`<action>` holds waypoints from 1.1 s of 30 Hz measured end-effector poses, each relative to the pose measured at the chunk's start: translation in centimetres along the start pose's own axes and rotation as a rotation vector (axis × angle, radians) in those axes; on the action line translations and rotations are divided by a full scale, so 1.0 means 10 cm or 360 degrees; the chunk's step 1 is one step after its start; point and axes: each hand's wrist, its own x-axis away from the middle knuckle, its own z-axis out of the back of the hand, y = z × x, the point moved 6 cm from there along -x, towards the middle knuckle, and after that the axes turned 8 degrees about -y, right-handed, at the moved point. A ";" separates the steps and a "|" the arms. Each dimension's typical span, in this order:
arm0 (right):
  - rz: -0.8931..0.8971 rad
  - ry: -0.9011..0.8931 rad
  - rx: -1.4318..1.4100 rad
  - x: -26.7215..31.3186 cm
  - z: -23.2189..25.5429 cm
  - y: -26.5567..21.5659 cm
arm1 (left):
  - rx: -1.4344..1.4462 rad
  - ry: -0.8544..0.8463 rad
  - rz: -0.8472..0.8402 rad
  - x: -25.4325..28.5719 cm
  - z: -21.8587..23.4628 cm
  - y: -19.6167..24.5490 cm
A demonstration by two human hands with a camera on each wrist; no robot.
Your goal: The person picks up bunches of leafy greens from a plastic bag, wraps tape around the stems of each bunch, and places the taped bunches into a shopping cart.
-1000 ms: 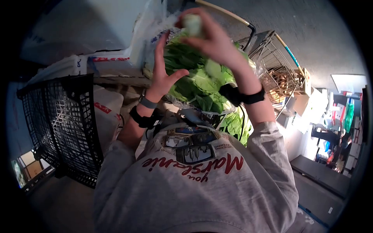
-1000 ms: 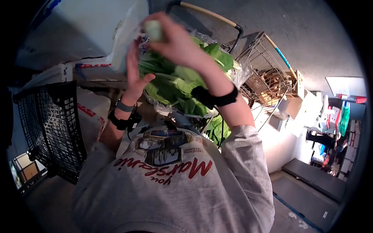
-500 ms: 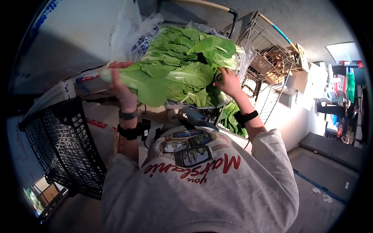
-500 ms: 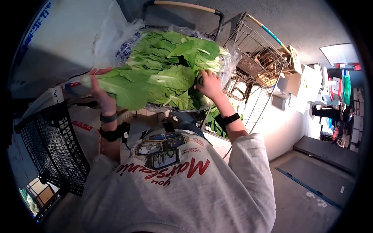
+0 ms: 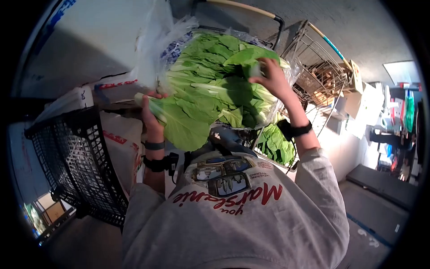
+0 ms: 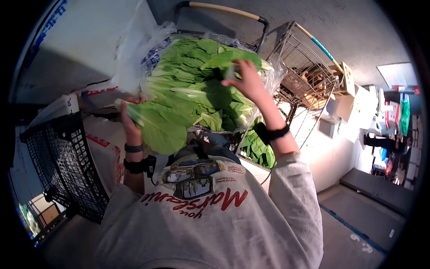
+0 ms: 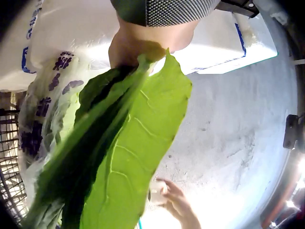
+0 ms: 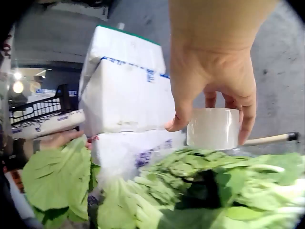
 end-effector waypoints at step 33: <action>0.0177 0.0171 -0.0575 0.16 -0.15 -1.09 | -0.0002 -0.0423 0.0368 0.17 -0.56 -0.47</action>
